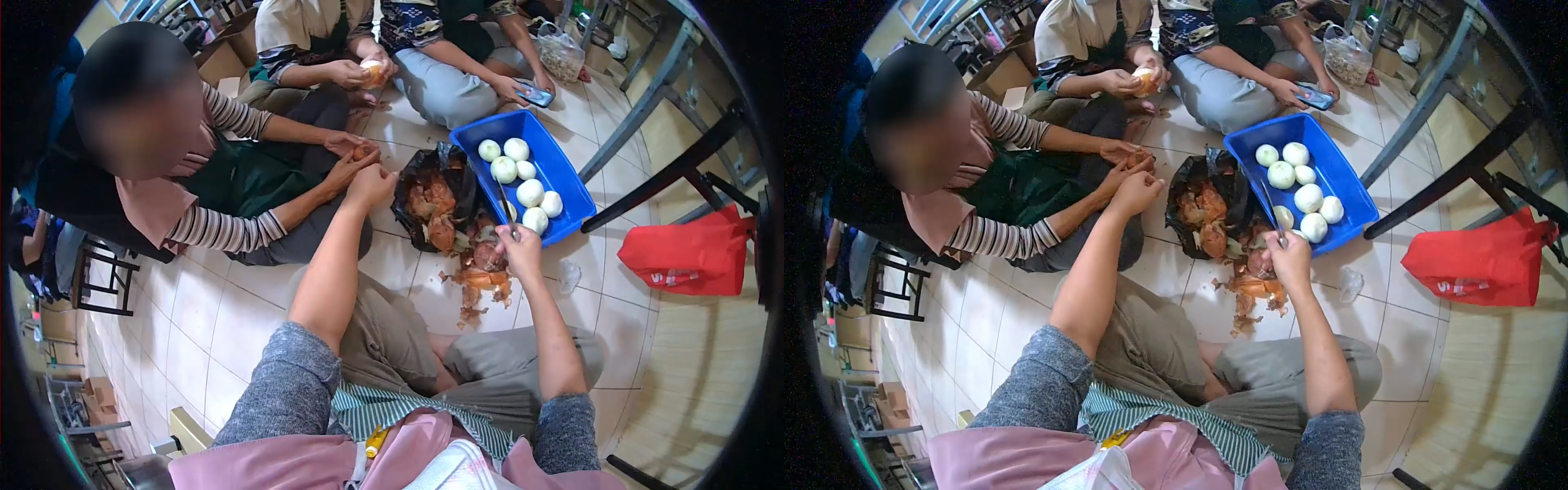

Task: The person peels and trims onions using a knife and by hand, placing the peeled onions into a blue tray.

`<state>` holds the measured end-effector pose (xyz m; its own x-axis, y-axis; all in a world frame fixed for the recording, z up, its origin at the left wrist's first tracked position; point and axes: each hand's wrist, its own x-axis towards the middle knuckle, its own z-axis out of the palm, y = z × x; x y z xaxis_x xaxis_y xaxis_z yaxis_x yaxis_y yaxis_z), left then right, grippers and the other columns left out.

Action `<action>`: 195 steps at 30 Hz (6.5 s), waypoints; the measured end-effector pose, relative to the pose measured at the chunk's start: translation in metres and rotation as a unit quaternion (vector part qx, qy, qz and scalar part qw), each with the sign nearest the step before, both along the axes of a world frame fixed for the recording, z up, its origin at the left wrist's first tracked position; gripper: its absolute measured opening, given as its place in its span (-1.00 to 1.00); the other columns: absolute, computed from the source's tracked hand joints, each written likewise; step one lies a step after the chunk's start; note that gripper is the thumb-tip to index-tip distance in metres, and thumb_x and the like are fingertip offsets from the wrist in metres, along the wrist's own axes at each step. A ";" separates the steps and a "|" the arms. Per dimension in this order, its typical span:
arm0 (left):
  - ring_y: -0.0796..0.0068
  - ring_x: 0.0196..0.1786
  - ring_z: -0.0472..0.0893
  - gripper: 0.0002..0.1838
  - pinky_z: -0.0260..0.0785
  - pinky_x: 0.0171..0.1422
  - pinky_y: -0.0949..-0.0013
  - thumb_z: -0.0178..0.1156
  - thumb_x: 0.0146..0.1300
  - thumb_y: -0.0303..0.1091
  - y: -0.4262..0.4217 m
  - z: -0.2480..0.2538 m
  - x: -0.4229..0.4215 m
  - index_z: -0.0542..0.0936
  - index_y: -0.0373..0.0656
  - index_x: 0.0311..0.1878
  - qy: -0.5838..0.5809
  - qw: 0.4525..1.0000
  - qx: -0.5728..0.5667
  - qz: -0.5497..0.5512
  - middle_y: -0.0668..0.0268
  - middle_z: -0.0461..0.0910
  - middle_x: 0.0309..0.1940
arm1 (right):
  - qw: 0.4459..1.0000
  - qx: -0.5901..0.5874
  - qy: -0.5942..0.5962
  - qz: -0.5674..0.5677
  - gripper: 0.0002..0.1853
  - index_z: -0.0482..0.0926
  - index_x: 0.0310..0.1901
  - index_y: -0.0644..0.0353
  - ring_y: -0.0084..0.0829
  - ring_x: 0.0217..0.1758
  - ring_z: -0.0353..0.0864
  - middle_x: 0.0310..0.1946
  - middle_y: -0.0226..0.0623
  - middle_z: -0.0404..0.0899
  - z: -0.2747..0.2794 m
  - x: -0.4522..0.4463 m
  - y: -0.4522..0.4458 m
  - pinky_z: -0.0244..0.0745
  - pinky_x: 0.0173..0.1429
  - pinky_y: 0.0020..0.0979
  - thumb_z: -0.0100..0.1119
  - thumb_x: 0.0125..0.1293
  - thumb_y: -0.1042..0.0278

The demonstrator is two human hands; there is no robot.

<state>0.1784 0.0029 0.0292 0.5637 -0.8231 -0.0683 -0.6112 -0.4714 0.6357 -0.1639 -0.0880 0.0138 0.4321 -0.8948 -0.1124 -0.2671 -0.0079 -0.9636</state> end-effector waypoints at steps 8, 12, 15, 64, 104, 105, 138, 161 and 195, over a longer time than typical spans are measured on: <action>-0.03 -0.02 0.68 -0.61 0.50 0.09 0.12 0.17 0.34 -0.09 -0.011 0.002 0.040 0.65 -0.27 -0.05 -0.074 0.972 -0.139 0.175 -0.02 0.70 -0.08 | 1.000 0.005 0.002 -0.022 -0.79 0.66 -0.12 0.34 -0.60 -0.43 0.65 -0.48 -0.39 0.66 -0.022 -0.005 -0.005 0.51 -0.26 -0.52 0.26 0.39 0.33; -0.03 0.01 0.68 -0.65 0.51 0.08 0.14 0.19 0.33 -0.16 0.002 0.031 0.039 0.65 -0.26 -0.04 0.038 0.966 -0.222 0.127 -0.02 0.69 -0.08 | 0.999 -0.022 0.033 0.015 -0.73 0.64 -0.02 0.35 -0.61 -0.35 0.65 -0.46 -0.37 0.67 -0.024 -0.008 0.002 0.51 -0.20 -0.53 0.19 0.45 0.28; -0.03 0.00 0.67 -0.68 0.51 0.07 0.12 0.16 0.33 -0.24 -0.015 -0.028 0.074 0.63 -0.30 -0.03 -0.027 0.950 -0.280 0.135 -0.04 0.69 -0.13 | 0.998 0.011 0.033 0.047 -0.70 0.62 0.02 0.37 -0.61 -0.38 0.60 -0.48 -0.37 0.66 -0.030 -0.008 0.002 0.49 -0.22 -0.52 0.13 0.49 0.27; -0.13 0.28 0.50 -0.50 0.27 0.35 -0.21 0.16 0.27 -0.04 -0.033 -0.012 0.101 0.55 -0.17 0.17 -0.074 0.962 -0.056 0.257 -0.05 0.53 0.20 | 0.991 0.131 0.012 0.018 -0.69 0.55 0.16 0.30 -0.82 -0.66 0.19 -0.47 -0.46 0.66 -0.003 -0.007 0.003 -0.01 -0.58 -0.66 0.12 0.48 0.34; 0.35 -0.02 0.67 -0.39 0.56 -0.08 0.38 0.21 0.29 0.02 0.011 0.051 -0.103 0.45 -0.17 0.29 0.661 0.727 -0.183 -0.013 0.21 0.58 0.08 | 0.978 0.108 -0.175 0.037 -0.50 0.42 0.29 0.29 -0.81 -0.60 0.04 -0.42 -0.43 0.59 0.037 0.047 0.047 0.01 -0.47 -0.69 -0.13 0.60 0.03; 0.30 0.04 0.68 -0.41 0.59 -0.06 0.34 0.12 0.31 0.02 0.009 0.046 -0.097 0.44 -0.16 0.28 0.634 0.753 -0.164 -0.061 0.21 0.57 0.12 | 0.983 0.080 -0.160 0.048 -0.45 0.41 0.31 0.30 -0.77 -0.56 0.17 -0.44 -0.45 0.53 0.043 0.045 0.046 0.15 -0.40 -0.66 -0.22 0.62 -0.03; 0.52 0.06 0.57 -0.44 0.43 0.20 0.40 0.45 0.15 -0.30 0.008 0.059 -0.132 0.43 -0.18 0.17 0.363 0.891 -0.200 -0.188 0.30 0.57 -0.02 | 0.985 0.060 -0.151 0.050 -0.50 0.35 0.32 0.11 -0.61 -0.20 0.60 -0.22 -0.31 0.65 0.059 0.037 0.063 0.51 -0.11 -0.49 -0.01 0.55 -0.04; 0.42 0.10 0.57 -0.38 0.43 0.22 0.37 0.41 0.18 -0.17 0.006 0.063 -0.145 0.39 -0.22 0.21 0.117 0.924 -0.266 -0.249 0.22 0.54 0.06 | 0.906 0.149 -0.394 0.038 -0.49 0.37 0.35 0.15 -0.62 -0.07 0.53 0.10 -0.38 0.51 0.046 0.045 0.057 0.50 -0.04 -0.53 0.04 0.54 0.00; 0.60 -0.11 0.59 -0.62 0.43 0.03 0.47 -0.05 0.52 -0.11 0.001 0.047 -0.142 0.60 -0.23 -0.03 0.550 0.805 -0.221 0.010 0.30 0.63 -0.14 | 0.983 -0.162 -0.067 0.052 -0.53 0.38 0.36 -0.03 -0.36 -0.19 0.70 -0.01 -0.24 0.66 0.063 0.039 0.056 0.53 -0.05 -0.38 -0.02 0.54 -0.03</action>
